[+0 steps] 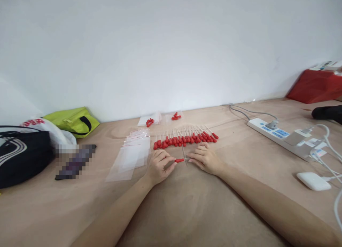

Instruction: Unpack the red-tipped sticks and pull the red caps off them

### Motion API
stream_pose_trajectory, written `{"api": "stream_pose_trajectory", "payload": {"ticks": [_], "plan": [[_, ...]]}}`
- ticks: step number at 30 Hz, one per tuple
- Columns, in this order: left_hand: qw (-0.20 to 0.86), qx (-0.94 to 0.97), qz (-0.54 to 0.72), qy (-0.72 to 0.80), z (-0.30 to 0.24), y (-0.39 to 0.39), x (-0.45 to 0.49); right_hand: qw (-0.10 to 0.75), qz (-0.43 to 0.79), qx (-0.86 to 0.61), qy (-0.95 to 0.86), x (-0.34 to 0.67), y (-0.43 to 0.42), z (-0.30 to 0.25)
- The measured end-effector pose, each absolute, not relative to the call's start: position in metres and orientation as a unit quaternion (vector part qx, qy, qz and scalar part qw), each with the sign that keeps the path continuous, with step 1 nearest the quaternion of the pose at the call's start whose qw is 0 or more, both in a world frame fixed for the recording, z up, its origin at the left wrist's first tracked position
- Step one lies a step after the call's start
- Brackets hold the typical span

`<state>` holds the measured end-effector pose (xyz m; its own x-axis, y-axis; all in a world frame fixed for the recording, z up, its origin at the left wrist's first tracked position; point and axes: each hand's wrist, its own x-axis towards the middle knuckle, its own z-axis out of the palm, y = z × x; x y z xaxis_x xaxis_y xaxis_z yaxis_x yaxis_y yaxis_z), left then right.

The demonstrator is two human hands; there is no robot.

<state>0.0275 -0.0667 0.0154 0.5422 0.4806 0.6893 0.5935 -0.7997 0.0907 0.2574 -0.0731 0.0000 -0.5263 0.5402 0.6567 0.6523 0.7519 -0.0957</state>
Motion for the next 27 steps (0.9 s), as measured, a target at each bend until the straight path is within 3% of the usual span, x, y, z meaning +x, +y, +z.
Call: {"api": "stream_pose_trajectory", "payload": {"ticks": [20,27], "plan": [[0.052,-0.902,-0.307,-0.299,0.02,-0.071,0.029,0.351,-0.075,-0.297,-0.885,0.248,-0.075,-0.001],[0.018,-0.837,-0.387,-0.387,0.017,-0.067,-0.009,0.379,-0.048,-0.428,-0.819,0.271,-0.071,-0.004]]}}
